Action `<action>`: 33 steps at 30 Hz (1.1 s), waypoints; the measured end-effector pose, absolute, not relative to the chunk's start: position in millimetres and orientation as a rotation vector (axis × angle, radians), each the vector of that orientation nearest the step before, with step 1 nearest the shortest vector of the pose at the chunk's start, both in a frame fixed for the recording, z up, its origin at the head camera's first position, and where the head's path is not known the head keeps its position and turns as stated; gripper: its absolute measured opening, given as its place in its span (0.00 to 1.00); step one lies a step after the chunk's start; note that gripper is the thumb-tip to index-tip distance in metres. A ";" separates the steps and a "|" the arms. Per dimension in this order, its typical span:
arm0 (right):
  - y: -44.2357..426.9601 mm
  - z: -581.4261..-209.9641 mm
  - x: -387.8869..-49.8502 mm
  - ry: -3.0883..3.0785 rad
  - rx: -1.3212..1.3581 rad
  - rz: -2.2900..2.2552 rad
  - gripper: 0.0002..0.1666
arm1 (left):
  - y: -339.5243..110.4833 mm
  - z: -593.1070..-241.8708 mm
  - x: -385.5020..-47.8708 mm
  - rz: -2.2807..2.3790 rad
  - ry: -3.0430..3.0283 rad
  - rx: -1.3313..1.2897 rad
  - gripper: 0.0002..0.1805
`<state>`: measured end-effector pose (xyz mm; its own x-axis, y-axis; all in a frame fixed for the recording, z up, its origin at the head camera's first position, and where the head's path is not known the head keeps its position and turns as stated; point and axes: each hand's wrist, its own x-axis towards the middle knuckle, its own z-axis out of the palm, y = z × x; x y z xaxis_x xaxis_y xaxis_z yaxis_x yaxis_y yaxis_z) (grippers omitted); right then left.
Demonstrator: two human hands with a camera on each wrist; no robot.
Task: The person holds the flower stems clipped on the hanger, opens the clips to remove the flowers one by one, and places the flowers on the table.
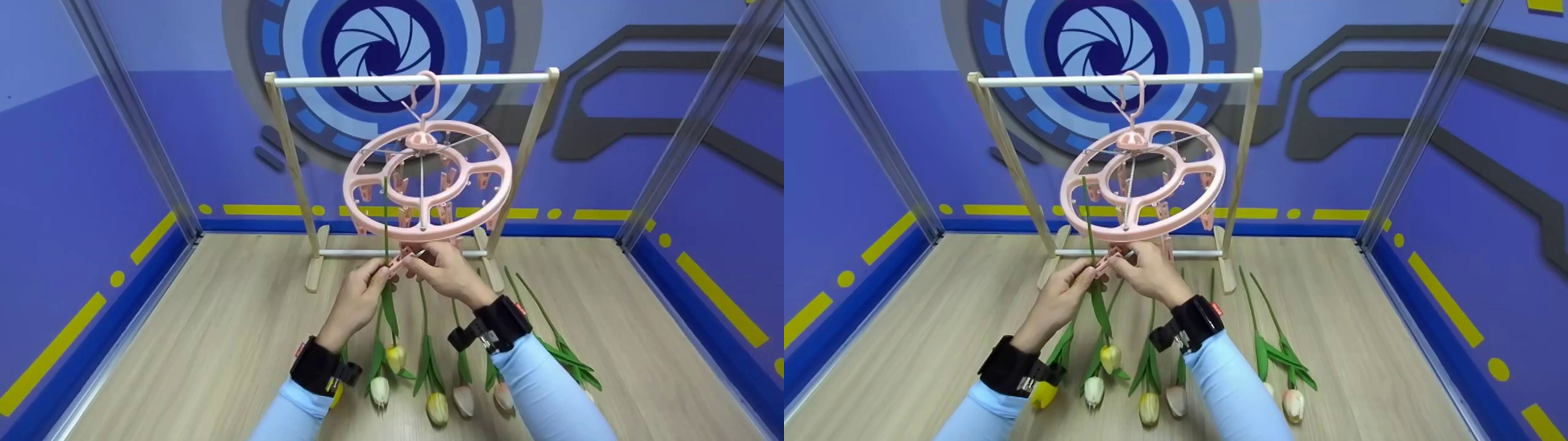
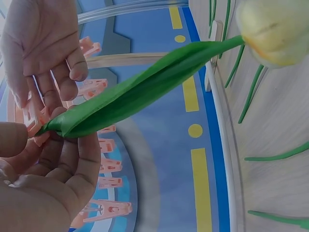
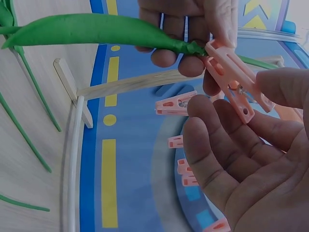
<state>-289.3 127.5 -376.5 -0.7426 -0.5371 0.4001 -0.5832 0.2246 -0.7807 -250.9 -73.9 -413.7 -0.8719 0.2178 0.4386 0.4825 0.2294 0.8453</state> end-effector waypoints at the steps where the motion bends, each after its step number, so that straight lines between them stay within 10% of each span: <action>1: 128.1 -376.6 -289.1 -2.423 1.105 1.583 0.17 | -73.7 -414.3 -250.7 -1.710 -2.269 -0.662 0.15; 33: 137.3 -380.1 -284.3 -2.374 1.020 1.717 0.17 | -74.0 -440.1 -231.0 -1.928 -2.271 -0.580 0.17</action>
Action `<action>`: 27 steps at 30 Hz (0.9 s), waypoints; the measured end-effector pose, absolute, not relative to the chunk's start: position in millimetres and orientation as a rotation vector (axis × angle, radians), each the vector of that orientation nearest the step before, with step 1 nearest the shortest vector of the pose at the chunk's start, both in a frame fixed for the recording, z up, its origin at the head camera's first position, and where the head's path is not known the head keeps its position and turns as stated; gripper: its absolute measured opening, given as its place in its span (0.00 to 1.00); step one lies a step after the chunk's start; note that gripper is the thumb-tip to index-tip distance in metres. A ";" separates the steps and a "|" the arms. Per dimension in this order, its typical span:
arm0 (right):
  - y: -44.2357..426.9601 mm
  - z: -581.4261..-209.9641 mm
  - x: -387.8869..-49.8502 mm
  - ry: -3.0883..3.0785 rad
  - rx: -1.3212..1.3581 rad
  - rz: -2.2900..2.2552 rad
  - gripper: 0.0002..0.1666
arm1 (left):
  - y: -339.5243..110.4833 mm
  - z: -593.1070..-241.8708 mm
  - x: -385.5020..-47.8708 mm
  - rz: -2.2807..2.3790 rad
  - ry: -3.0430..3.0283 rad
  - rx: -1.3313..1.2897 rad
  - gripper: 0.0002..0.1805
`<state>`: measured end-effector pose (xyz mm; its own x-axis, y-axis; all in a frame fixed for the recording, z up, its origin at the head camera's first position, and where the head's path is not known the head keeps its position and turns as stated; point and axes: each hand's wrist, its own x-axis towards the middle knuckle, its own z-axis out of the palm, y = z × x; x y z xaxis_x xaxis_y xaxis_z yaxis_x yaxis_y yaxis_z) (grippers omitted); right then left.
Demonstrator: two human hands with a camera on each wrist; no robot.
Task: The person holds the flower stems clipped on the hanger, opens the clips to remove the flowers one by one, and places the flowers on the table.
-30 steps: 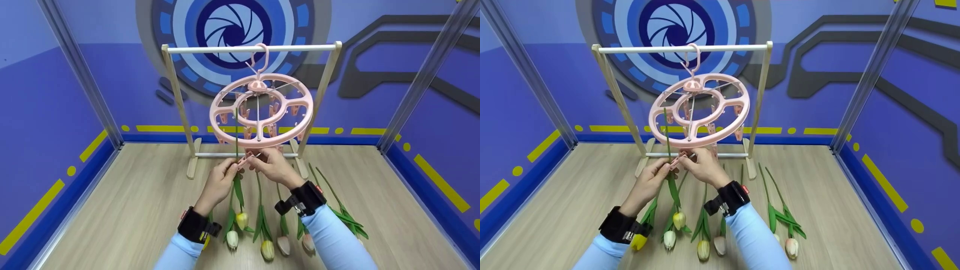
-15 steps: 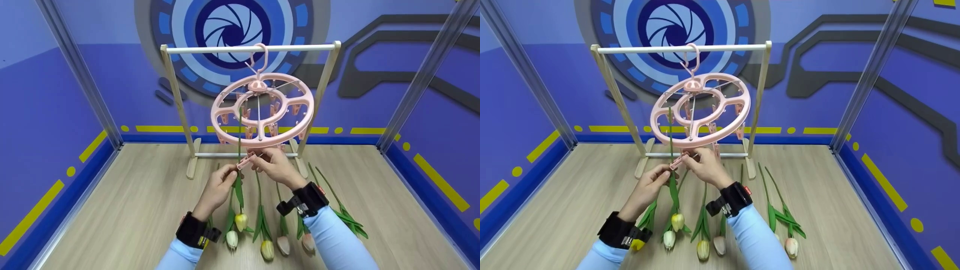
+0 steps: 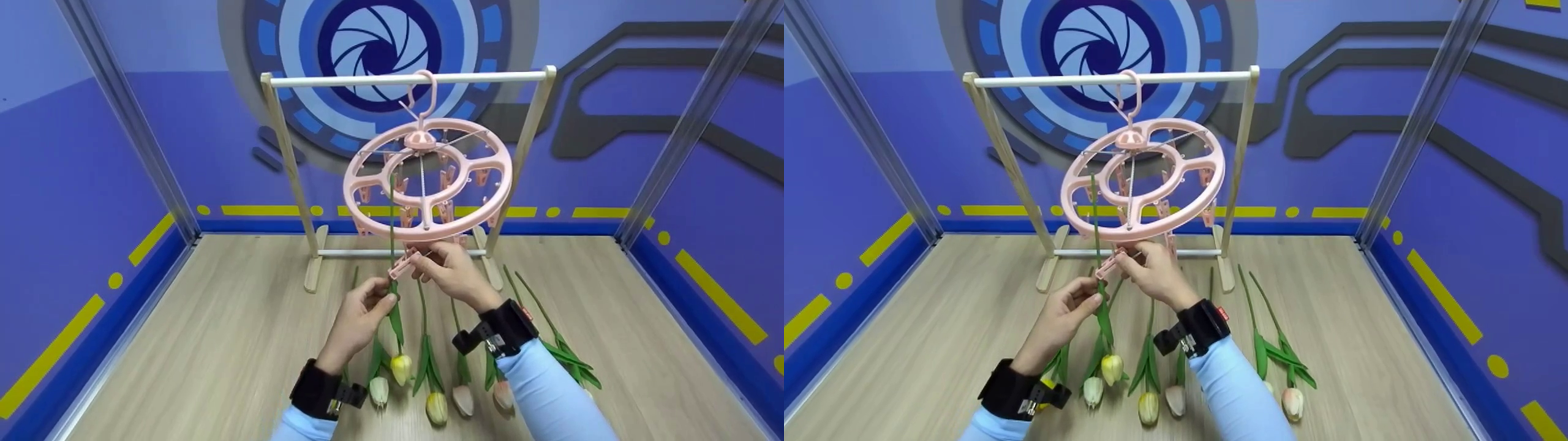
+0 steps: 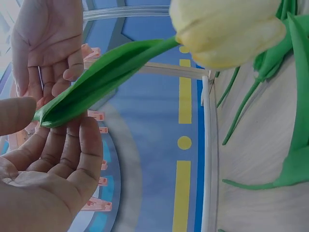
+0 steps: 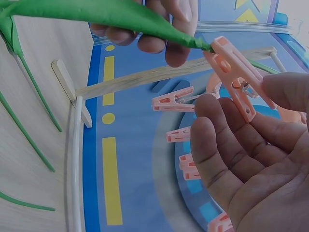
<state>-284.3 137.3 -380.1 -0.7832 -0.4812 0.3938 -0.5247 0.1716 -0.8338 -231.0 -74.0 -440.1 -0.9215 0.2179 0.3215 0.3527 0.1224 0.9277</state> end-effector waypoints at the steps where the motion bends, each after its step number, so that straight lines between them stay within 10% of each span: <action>1: 137.5 -380.3 -284.5 -2.368 1.025 1.727 0.17 | -73.4 -440.4 -230.1 -1.936 -2.266 -0.575 0.17; 27: 136.5 -378.7 -285.1 -2.397 1.040 1.759 0.16 | -71.1 -445.6 -218.6 -2.053 -2.119 -0.458 0.14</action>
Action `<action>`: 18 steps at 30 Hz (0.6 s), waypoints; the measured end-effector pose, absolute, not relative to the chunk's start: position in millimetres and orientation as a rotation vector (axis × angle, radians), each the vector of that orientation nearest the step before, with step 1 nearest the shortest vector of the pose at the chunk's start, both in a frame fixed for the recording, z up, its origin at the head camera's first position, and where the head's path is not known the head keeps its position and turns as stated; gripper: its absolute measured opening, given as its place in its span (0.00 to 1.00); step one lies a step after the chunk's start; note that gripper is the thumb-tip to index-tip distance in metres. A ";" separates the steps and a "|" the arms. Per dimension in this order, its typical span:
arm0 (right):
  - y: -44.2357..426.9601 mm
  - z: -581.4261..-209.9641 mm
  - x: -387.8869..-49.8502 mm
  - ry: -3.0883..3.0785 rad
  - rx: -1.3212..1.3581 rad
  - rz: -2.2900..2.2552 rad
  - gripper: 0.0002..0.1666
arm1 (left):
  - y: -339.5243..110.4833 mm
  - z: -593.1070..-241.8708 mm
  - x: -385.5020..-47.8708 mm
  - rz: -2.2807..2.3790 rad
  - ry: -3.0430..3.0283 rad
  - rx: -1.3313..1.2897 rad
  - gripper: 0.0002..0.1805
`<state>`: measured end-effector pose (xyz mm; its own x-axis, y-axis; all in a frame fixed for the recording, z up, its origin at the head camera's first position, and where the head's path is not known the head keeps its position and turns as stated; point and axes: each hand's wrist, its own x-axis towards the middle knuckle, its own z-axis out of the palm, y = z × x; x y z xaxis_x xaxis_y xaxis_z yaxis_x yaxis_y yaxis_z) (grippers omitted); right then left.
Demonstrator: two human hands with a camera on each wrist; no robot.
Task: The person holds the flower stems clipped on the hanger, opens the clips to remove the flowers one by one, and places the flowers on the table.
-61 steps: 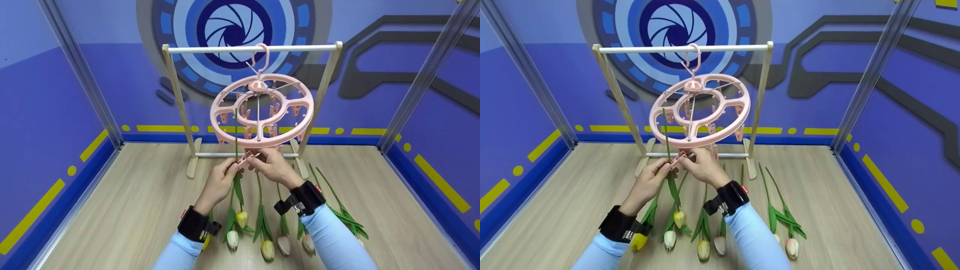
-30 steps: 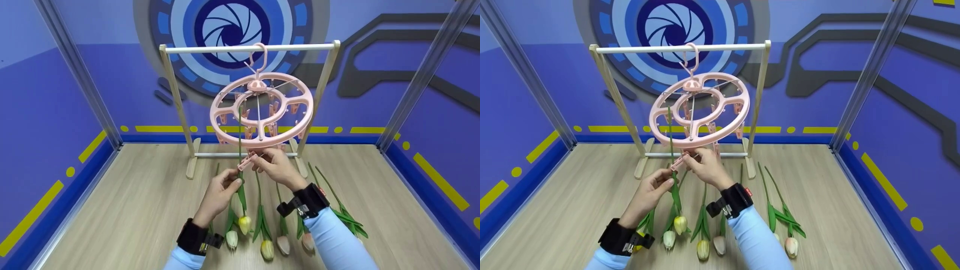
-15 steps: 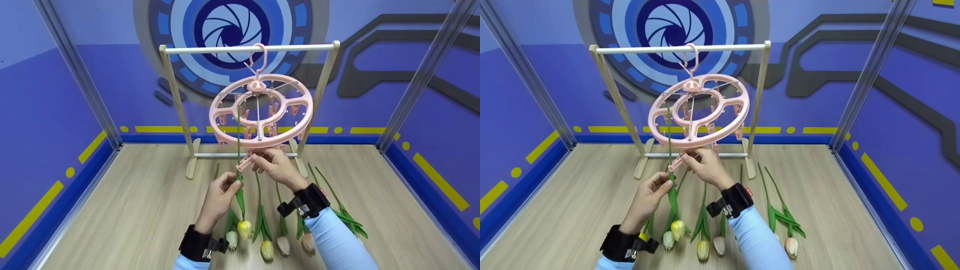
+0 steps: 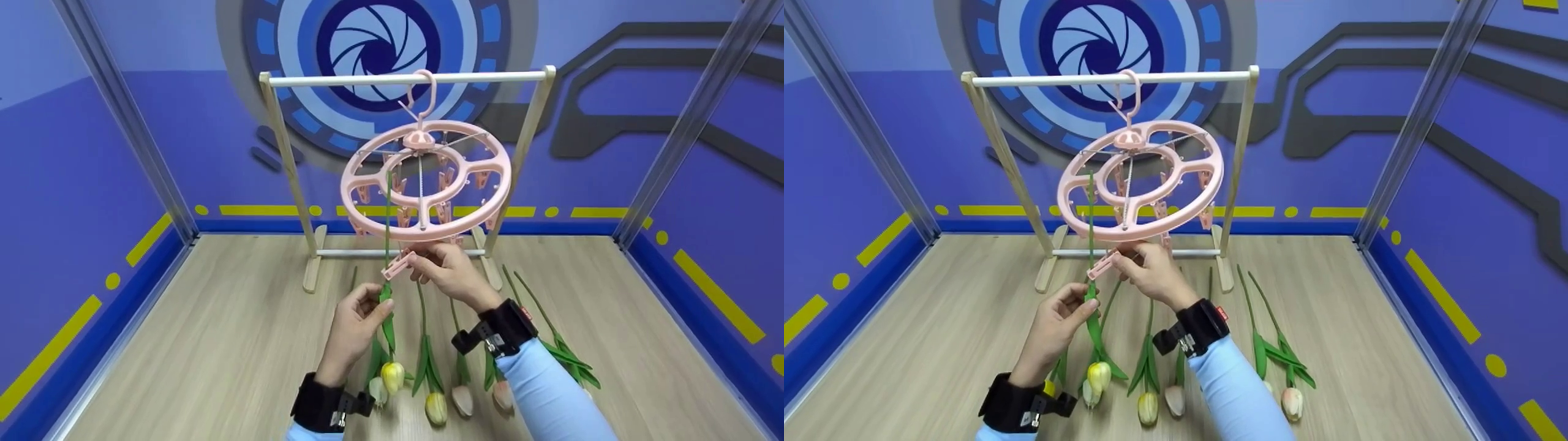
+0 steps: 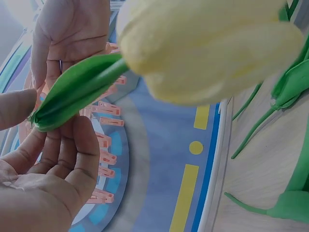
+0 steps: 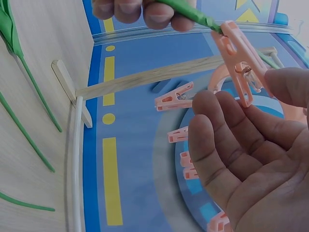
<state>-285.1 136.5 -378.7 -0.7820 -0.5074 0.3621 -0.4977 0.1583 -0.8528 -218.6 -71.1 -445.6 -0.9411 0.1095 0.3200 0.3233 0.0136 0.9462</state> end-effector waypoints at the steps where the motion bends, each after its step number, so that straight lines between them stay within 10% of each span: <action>1: 136.6 -378.8 -285.3 2.387 -1.038 -1.747 0.15 | -71.2 -445.9 -218.6 -2.050 -2.113 -0.459 0.14; 18: 131.8 -377.2 -286.9 2.402 -1.080 -1.638 0.22 | -71.7 -444.0 -218.4 -2.025 -2.121 -0.443 0.10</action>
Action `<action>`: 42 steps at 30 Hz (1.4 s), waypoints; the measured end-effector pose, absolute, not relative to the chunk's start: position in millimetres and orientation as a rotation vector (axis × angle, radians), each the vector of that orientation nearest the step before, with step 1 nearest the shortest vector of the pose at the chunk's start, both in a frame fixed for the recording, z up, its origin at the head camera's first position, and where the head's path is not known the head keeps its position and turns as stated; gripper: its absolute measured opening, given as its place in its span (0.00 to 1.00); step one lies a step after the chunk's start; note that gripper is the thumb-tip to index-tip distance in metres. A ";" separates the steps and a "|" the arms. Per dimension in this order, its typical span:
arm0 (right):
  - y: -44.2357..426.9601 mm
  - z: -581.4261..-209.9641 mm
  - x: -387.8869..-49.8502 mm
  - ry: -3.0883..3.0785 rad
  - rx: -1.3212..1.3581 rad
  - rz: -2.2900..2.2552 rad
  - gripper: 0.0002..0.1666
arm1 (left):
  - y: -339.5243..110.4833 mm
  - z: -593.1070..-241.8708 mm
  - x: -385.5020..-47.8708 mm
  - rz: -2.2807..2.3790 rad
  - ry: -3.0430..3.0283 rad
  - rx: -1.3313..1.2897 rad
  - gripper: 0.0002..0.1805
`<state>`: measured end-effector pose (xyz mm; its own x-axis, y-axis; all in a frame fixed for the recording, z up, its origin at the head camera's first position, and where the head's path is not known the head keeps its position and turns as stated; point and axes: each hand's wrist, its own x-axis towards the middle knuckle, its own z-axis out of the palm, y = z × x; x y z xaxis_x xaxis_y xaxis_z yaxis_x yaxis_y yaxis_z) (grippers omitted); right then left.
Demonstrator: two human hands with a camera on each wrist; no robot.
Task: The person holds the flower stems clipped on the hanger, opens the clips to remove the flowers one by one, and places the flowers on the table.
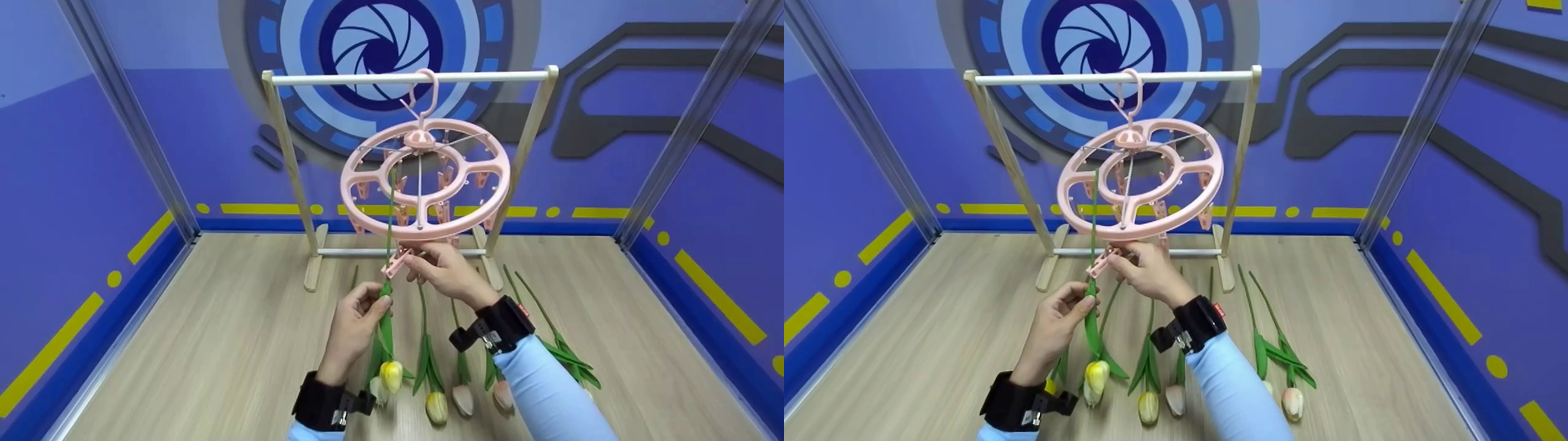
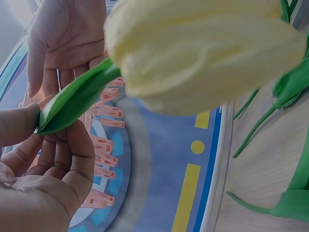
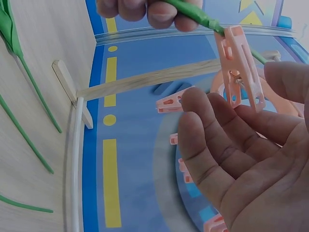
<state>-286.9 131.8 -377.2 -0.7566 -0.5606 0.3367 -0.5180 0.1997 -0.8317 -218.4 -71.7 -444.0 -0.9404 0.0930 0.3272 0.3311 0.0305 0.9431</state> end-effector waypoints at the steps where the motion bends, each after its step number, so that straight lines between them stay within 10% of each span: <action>1: 131.7 -377.1 -287.0 2.400 -1.083 -1.636 0.22 | -71.8 -444.1 -218.5 -2.026 -2.122 -0.444 0.10; 42: 141.9 -381.3 -286.9 2.382 -1.053 -1.578 0.11 | -70.6 -444.6 -217.8 -2.002 -2.076 -0.449 0.08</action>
<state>-286.9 141.9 -381.3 -0.7569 -0.5895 0.2821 -0.4897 0.2259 -0.8421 -217.8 -70.6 -444.6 -0.9287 0.0648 0.3651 0.3672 0.0239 0.9298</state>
